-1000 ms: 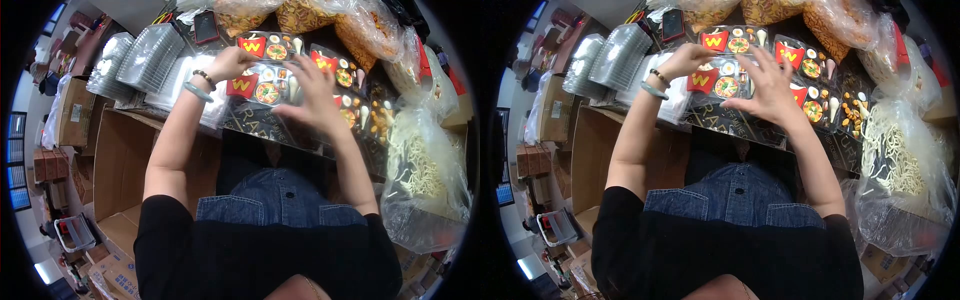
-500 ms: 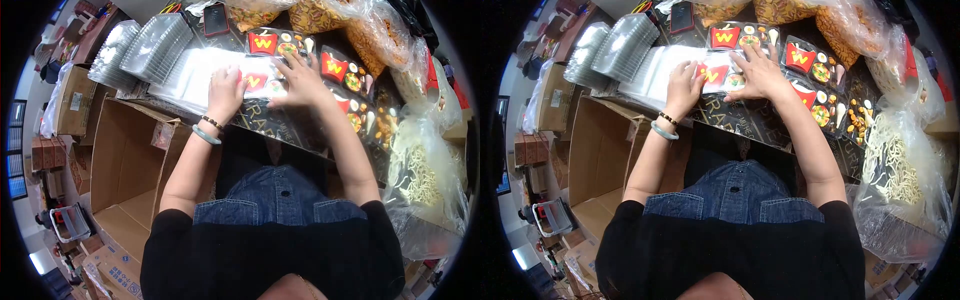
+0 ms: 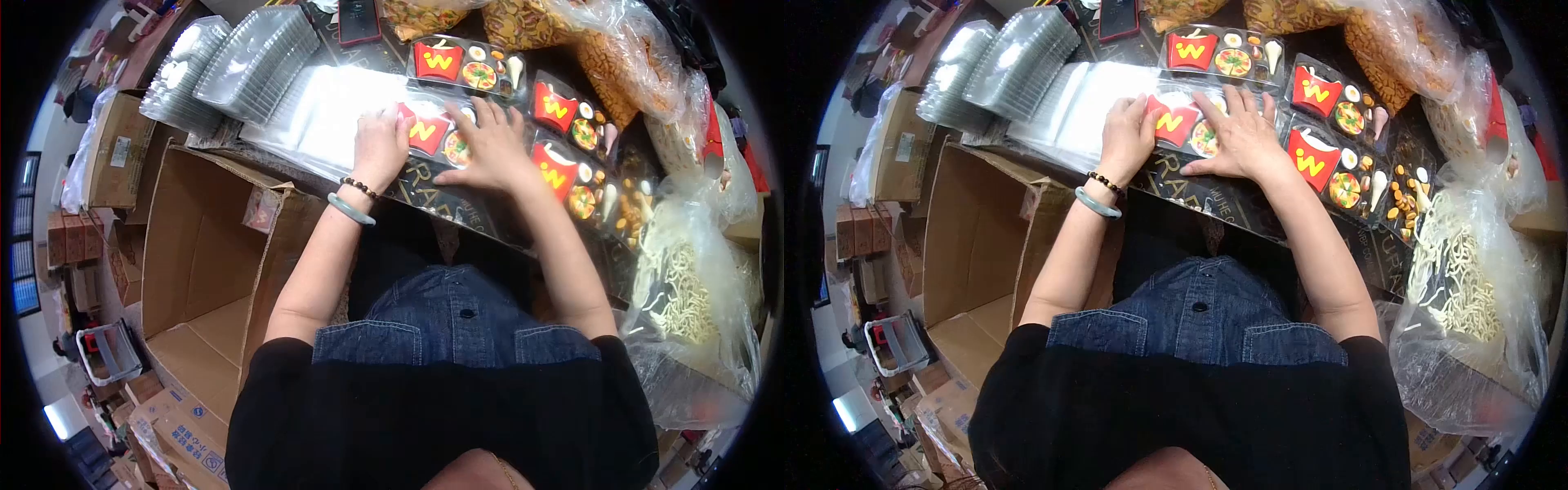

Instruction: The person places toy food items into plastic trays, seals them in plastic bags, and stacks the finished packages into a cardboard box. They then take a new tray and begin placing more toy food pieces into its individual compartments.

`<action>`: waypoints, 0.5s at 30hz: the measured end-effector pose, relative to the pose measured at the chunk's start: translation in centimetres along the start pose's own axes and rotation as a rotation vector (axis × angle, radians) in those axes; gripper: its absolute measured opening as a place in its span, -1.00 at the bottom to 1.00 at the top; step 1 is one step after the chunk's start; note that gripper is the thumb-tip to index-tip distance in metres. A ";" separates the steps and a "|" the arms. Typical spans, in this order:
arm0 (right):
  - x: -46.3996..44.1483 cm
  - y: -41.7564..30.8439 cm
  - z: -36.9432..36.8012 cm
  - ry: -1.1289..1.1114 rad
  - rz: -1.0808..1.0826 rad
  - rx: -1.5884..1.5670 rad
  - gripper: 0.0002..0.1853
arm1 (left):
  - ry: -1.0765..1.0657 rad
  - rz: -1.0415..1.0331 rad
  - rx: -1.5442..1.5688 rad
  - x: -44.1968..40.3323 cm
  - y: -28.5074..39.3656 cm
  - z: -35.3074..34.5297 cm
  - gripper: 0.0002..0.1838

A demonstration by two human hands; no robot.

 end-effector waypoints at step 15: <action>-2.6 -1.5 4.0 0.410 0.022 0.036 -0.13 | -0.141 0.082 -0.335 2.4 0.4 1.5 -0.49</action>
Point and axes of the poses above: each hand's wrist, its own x-axis away from the middle knuckle, its own z-axis out of the back of the hand, y = z × x, the point moved 6 cm from there along -x, towards the middle knuckle, and after that the axes turned 2 degrees about y, right-handed, at the moved point
